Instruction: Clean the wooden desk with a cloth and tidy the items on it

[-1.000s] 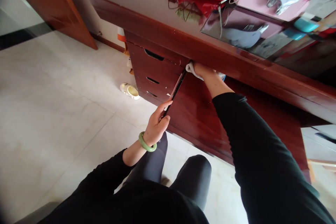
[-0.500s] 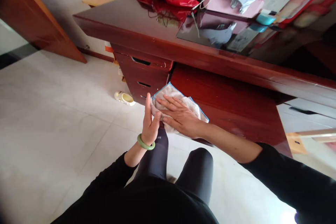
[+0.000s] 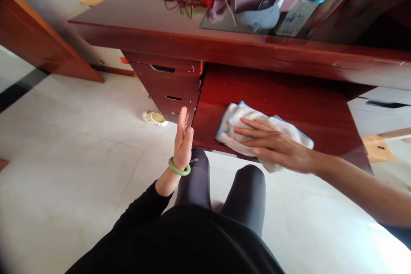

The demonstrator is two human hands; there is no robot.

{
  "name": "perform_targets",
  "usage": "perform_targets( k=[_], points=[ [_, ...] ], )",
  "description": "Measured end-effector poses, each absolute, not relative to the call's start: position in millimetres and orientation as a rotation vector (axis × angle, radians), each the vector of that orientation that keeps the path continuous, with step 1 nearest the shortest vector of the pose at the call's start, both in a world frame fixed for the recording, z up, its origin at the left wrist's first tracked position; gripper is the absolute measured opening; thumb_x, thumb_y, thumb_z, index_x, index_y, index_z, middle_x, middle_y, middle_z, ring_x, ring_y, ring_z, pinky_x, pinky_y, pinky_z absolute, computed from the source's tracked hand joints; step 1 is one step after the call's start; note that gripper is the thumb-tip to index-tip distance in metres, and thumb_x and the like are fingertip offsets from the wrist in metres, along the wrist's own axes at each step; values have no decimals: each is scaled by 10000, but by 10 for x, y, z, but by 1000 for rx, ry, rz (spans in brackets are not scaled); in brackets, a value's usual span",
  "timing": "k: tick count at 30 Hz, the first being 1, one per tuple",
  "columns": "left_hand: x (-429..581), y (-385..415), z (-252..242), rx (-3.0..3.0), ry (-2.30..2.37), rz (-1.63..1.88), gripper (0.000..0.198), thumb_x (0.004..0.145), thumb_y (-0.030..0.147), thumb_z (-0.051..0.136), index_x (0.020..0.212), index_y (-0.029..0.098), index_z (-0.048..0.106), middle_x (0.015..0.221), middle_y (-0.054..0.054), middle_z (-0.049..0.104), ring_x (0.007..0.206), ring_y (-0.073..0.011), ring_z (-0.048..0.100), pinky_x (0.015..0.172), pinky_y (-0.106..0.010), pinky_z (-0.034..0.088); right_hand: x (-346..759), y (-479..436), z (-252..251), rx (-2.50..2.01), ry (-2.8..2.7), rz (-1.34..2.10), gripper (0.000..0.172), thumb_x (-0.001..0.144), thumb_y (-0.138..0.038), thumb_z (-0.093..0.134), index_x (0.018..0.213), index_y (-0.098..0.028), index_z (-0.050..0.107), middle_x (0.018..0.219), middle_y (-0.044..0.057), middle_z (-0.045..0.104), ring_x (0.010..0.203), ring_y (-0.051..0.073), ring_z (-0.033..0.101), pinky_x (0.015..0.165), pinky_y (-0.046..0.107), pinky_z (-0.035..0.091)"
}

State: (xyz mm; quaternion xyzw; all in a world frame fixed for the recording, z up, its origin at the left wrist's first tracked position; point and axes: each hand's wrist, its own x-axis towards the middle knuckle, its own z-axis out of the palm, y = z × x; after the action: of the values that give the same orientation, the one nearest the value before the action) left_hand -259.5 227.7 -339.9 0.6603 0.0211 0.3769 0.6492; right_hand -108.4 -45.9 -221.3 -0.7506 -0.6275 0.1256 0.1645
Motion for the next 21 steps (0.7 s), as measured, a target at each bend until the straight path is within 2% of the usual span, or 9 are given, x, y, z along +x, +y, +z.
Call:
perform_targets(
  k=[2, 5, 9, 11, 15, 18, 21],
  points=[
    [-2597, 2306, -3397, 1503, 49, 841, 772, 1108, 708, 443, 1786, 389, 254, 1892, -32, 226, 1761, -268, 196, 1439, -476, 233, -1159, 67, -2230, -2089, -1863, 397, 563, 1141, -636, 392, 1688, -530, 473, 1765, -168, 407, 1749, 245, 154, 1453, 582, 80],
    [-2604, 2346, -3411, 1489, 69, 869, 788, 1087, 744, 451, 1781, 425, 254, 1891, 10, 224, 1771, -258, 149, 1454, -479, 180, -1287, 760, -2224, -2001, -1993, 414, 581, 1149, -651, 401, 1626, -395, 611, 1793, -81, 388, 1758, 250, 125, 1451, 570, 21],
    [-2600, 2365, -3430, 1492, 79, 915, 765, 1094, 699, 504, 1773, 494, 219, 1881, 49, 238, 1765, -232, 179, 1455, -471, 181, -1365, 951, -2196, -1921, -2015, 331, 499, 1162, -573, 461, 1577, -389, 667, 1773, -41, 448, 1755, 241, 167, 1451, 563, 62],
    [-2594, 2367, -3419, 1514, 74, 943, 754, 1100, 656, 535, 1770, 498, 227, 1886, 42, 225, 1759, -228, 205, 1445, -448, 222, -1358, 722, -2176, -1912, -1966, 319, 487, 1165, -557, 467, 1566, -381, 679, 1769, -27, 458, 1741, 234, 232, 1451, 552, 113],
    [-2601, 2380, -3364, 1562, 95, 953, 776, 1088, 635, 580, 1772, 441, 268, 1900, -20, 194, 1745, -299, 254, 1400, -492, 327, -1293, -177, -2163, -2006, -1782, 315, 499, 1158, -565, 467, 1486, -316, 748, 1717, 39, 539, 1679, 257, 397, 1444, 558, 190],
    [-2614, 2395, -3338, 1600, 108, 942, 721, 1092, 633, 572, 1745, 416, 359, 1889, -26, 235, 1746, -313, 247, 1390, -505, 344, -1243, -1030, -2205, -2224, -1534, 204, 516, 1125, -609, 499, 1413, -304, 799, 1637, 85, 624, 1677, 312, 396, 1441, 572, 208],
    [-2621, 2402, -3328, 1624, 109, 952, 635, 1112, 599, 547, 1705, 396, 447, 1876, -22, 278, 1746, -307, 248, 1383, -499, 363, -1227, -1781, -2254, -2375, -1254, 65, 527, 1050, -724, 545, 1251, -355, 863, 1566, 114, 680, 1654, 353, 426, 1425, 552, 271]
  ],
)
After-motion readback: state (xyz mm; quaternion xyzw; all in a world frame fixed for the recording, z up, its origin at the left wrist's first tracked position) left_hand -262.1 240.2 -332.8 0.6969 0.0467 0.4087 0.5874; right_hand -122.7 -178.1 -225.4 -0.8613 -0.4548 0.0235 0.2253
